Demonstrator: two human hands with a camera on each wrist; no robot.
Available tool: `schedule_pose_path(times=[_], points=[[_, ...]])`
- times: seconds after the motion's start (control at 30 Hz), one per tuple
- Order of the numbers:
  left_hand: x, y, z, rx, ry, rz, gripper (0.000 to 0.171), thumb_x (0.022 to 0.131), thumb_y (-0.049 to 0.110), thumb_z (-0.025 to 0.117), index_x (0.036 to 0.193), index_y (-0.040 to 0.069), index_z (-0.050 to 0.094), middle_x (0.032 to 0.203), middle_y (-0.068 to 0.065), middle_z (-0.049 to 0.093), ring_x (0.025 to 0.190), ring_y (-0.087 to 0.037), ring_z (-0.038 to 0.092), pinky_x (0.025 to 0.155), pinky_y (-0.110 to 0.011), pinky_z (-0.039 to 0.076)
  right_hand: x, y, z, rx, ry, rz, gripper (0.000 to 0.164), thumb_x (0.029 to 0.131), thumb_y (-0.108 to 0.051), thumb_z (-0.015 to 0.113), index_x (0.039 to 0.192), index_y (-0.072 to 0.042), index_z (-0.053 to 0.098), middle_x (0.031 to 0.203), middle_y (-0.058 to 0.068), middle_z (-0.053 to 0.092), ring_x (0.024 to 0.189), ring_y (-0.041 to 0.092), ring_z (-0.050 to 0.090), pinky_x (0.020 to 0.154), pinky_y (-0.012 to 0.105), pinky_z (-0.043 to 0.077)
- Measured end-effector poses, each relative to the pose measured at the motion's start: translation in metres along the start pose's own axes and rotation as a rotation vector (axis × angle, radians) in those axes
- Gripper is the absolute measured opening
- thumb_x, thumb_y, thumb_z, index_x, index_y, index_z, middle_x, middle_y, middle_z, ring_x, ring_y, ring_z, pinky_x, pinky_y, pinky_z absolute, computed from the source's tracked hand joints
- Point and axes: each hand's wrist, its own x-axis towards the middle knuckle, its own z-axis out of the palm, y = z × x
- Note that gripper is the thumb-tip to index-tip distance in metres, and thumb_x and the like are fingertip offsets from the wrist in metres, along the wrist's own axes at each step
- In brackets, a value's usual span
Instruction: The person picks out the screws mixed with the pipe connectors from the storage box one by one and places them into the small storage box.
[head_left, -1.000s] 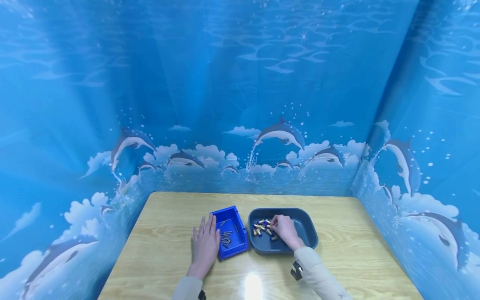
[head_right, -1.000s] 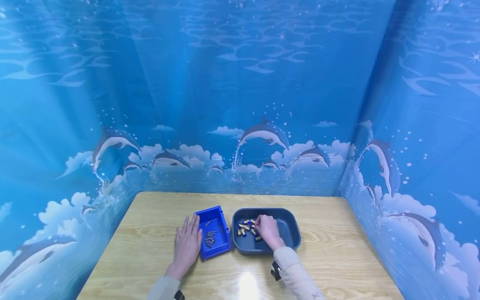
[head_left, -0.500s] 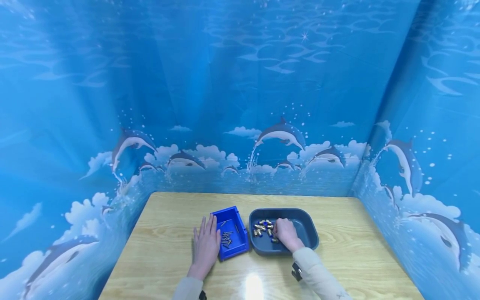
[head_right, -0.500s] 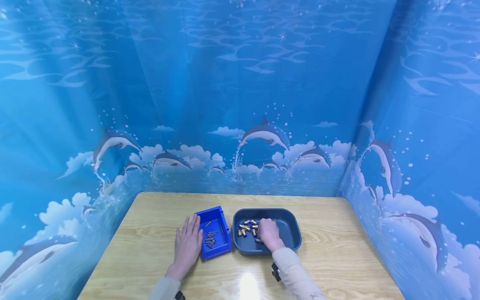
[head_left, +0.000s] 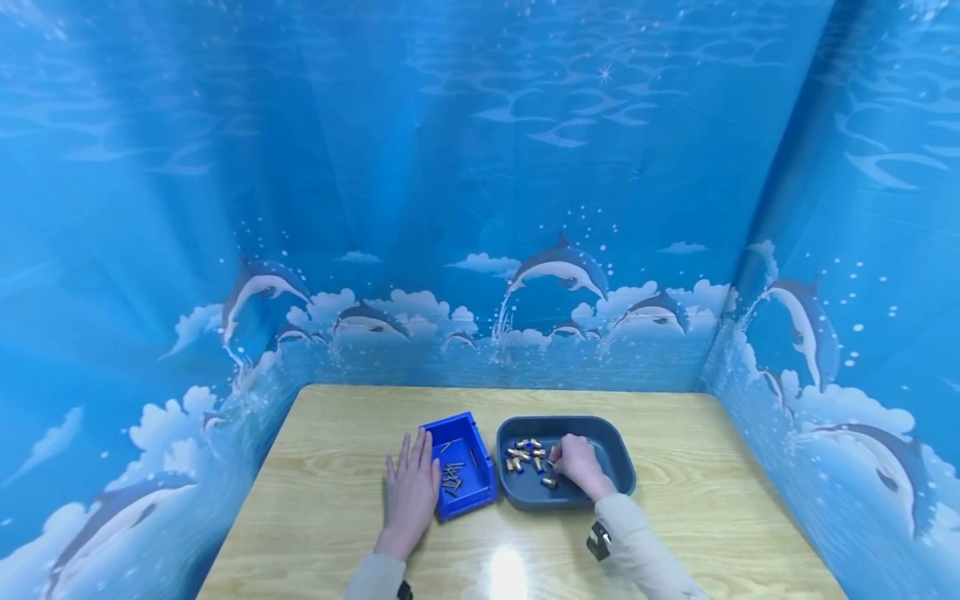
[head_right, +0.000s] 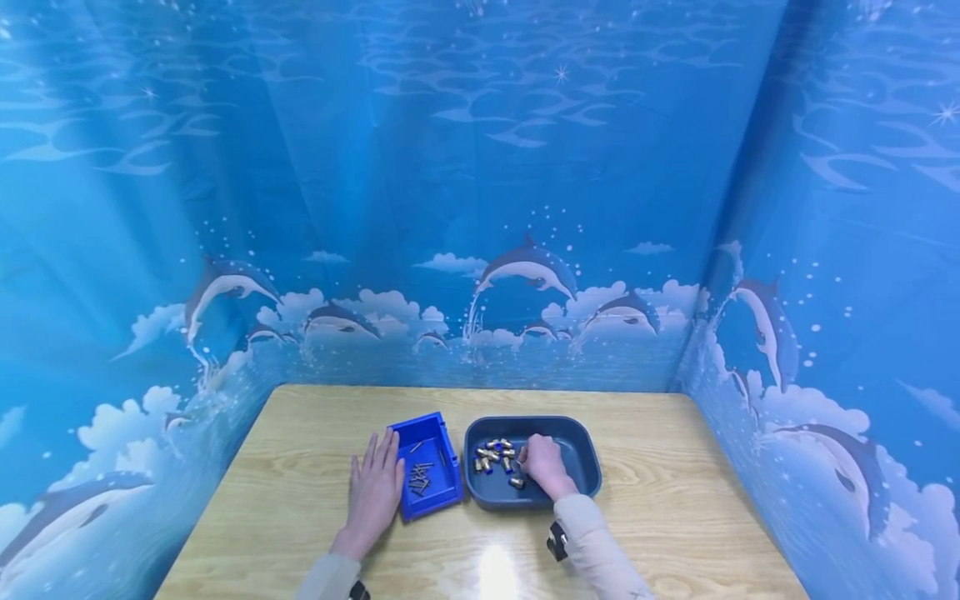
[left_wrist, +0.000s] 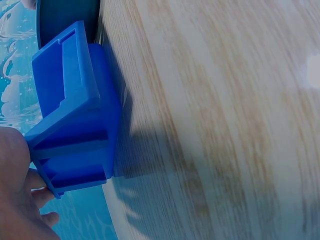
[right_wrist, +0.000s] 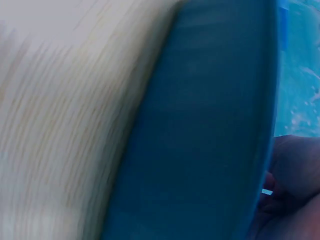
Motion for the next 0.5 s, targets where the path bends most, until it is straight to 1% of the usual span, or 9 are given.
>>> schedule_pose_path(times=[0.07,0.17,0.23,0.3,0.37,0.43,0.5], points=[[0.0001,0.0,0.0001,0.001,-0.003,-0.002,0.056,0.108,0.029,0.047,0.157,0.007,0.034,0.164,-0.012,0.031,0.153,-0.038,0.02,0.12,-0.068,0.018,0.0005,0.0007,-0.0028,0.073,-0.01,0.037,0.013,0.069,0.004,0.076,0.074,-0.007,0.079,0.071,0.004,0.075,0.067,0.02,0.068,0.069,0.039,0.058],[0.0002,-0.0002,0.0004,0.002,-0.007,-0.005,0.056,0.108,0.03,0.047,0.157,0.007,0.034,0.164,-0.012,0.031,0.153,-0.038,0.019,0.12,-0.068,0.017,0.0015,0.0022,-0.0042,0.229,-0.04,0.128,0.006,0.076,0.001,0.079,0.08,-0.003,0.08,0.072,0.006,0.075,0.059,0.012,0.065,0.062,0.029,0.056],[-0.0002,-0.0006,0.0007,0.002,-0.011,-0.006,0.056,0.108,0.03,0.046,0.158,0.007,0.034,0.165,-0.012,0.03,0.153,-0.038,0.018,0.12,-0.068,0.017,0.0021,0.0035,-0.0032,0.348,-0.061,0.191,0.005,0.079,0.001,0.079,0.084,0.0,0.079,0.073,0.008,0.075,0.059,0.01,0.067,0.059,0.026,0.056],[-0.0005,-0.0007,0.0009,0.002,-0.012,-0.005,0.057,0.108,0.03,0.046,0.158,0.006,0.034,0.165,-0.012,0.03,0.154,-0.038,0.018,0.12,-0.068,0.017,0.0029,0.0046,-0.0014,0.506,-0.086,0.256,0.007,0.083,0.003,0.077,0.09,0.006,0.077,0.079,0.014,0.076,0.065,0.016,0.072,0.062,0.027,0.06],[-0.0004,-0.0006,0.0011,0.003,-0.01,-0.003,0.057,0.108,0.03,0.046,0.158,0.006,0.034,0.165,-0.012,0.03,0.153,-0.038,0.018,0.12,-0.068,0.017,0.0031,0.0054,-0.0004,0.675,-0.111,0.29,0.013,0.086,0.007,0.073,0.097,0.013,0.073,0.086,0.021,0.076,0.073,0.024,0.075,0.069,0.033,0.064],[-0.0003,-0.0006,0.0014,0.001,-0.006,0.001,0.057,0.108,0.03,0.047,0.157,0.006,0.034,0.164,-0.012,0.031,0.153,-0.039,0.019,0.119,-0.069,0.017,0.0028,0.0062,-0.0002,0.833,-0.14,0.311,0.018,0.088,0.012,0.068,0.104,0.02,0.069,0.092,0.027,0.074,0.081,0.029,0.076,0.076,0.038,0.064],[0.0,-0.0006,0.0015,0.0,-0.003,0.002,0.056,0.108,0.03,0.047,0.157,0.006,0.034,0.164,-0.012,0.031,0.153,-0.039,0.019,0.119,-0.069,0.018,0.002,0.0064,-0.0005,0.941,-0.163,0.318,0.022,0.089,0.014,0.065,0.109,0.023,0.064,0.096,0.03,0.073,0.086,0.031,0.076,0.081,0.039,0.063]])
